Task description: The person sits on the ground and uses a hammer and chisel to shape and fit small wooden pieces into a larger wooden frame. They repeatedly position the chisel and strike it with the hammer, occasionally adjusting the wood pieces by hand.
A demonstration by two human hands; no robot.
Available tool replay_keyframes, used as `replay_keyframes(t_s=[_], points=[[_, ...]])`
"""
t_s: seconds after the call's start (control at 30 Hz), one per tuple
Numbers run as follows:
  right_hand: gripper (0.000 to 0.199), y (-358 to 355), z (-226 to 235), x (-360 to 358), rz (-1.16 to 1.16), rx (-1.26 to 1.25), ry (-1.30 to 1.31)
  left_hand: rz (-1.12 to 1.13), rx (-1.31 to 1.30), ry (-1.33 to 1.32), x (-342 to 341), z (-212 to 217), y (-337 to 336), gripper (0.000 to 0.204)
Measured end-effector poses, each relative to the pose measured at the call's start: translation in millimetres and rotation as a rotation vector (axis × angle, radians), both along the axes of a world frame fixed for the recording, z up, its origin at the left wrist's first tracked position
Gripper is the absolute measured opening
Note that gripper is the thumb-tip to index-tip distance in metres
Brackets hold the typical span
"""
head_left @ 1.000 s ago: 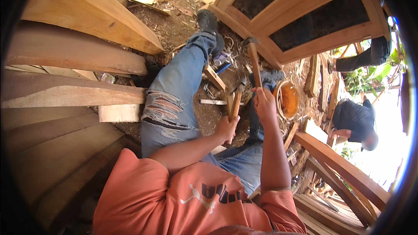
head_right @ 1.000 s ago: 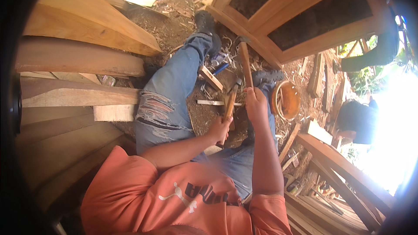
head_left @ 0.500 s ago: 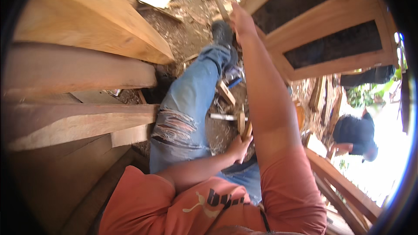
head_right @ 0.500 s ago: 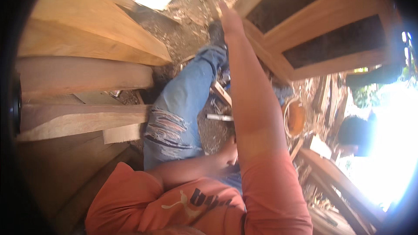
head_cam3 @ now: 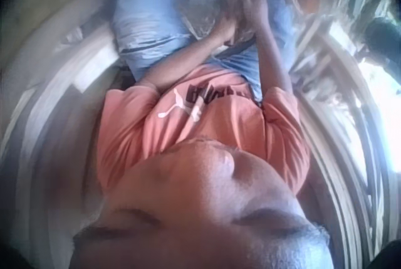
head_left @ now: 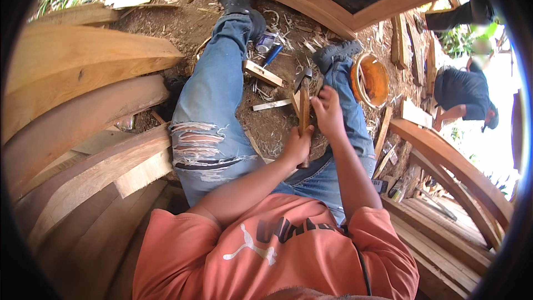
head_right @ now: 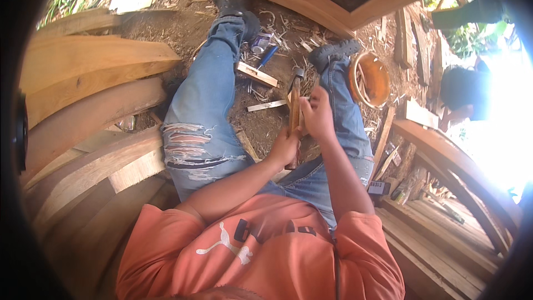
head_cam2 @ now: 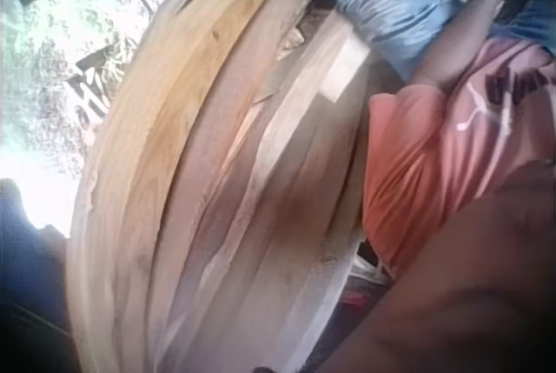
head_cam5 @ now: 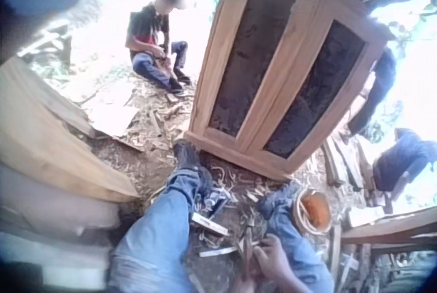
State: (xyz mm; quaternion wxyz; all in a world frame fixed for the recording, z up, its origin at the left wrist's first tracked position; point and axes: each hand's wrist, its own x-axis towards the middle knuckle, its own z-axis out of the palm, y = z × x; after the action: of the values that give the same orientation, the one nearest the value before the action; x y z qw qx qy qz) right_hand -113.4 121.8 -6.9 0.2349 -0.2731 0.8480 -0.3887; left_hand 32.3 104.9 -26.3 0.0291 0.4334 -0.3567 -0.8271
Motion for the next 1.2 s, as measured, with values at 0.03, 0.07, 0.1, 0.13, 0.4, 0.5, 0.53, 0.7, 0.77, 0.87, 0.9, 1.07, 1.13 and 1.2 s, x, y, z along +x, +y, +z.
replay_keyframes(t_s=[0.03, 0.07, 0.1, 0.13, 0.4, 0.5, 0.53, 0.7, 0.77, 0.87, 0.9, 1.07, 1.13, 1.2], points=[[0.061, 25, -9, 10, -0.051, 0.007, -0.215, -0.057, -0.082, 0.051, 1, -14, 4, 0.036], [0.062, 47, -19, 18, -0.111, 0.005, -0.437, -0.072, -0.120, 0.033, 4, -6, 6, 0.036], [0.064, 64, -29, 22, -0.127, -0.039, -0.665, -0.084, -0.157, 0.017, 5, 4, 9, 0.036], [0.067, 75, -37, 30, -0.134, -0.091, -0.894, -0.095, -0.197, -0.001, 8, 12, 13, 0.036], [0.040, 103, -46, 39, -0.158, -0.372, -1.138, -0.958, -0.551, -0.078, 31, -12, -3, 0.055], [0.044, 104, -12, 15, -0.094, -0.411, -1.182, -1.136, -0.814, -0.297, 27, 43, -50, 0.063], [0.045, 105, -4, 12, -0.021, -0.444, -1.150, -1.053, -0.841, -0.403, 25, 48, -65, 0.063], [0.039, 97, 18, -2, -0.093, -0.418, -0.929, -0.791, -1.722, -0.754, 2, 22, -163, 0.056], [0.028, 95, 18, -6, -0.168, -0.331, -0.787, -0.846, -1.821, -0.831, -6, 9, -192, 0.060], [0.020, 96, 4, -7, -0.250, -0.407, -0.928, -0.931, -1.940, -0.843, -9, -13, -223, 0.054], [0.019, 95, 2, -9, -0.262, -0.453, -0.950, -0.942, -1.997, -0.808, -5, -23, -233, 0.047], [0.016, 94, 9, -24, -0.319, -0.638, -1.052, -0.937, -2.080, -0.641, -8, -45, -251, 0.030], [0.017, 97, 7, -29, -0.335, -0.664, -1.089, -0.932, -1.906, -0.613, -24, -24, -236, 0.030], [0.017, 97, 1, -32, -0.346, -0.699, -1.120, -0.834, -1.854, -0.546, -31, -1, -216, 0.031]])
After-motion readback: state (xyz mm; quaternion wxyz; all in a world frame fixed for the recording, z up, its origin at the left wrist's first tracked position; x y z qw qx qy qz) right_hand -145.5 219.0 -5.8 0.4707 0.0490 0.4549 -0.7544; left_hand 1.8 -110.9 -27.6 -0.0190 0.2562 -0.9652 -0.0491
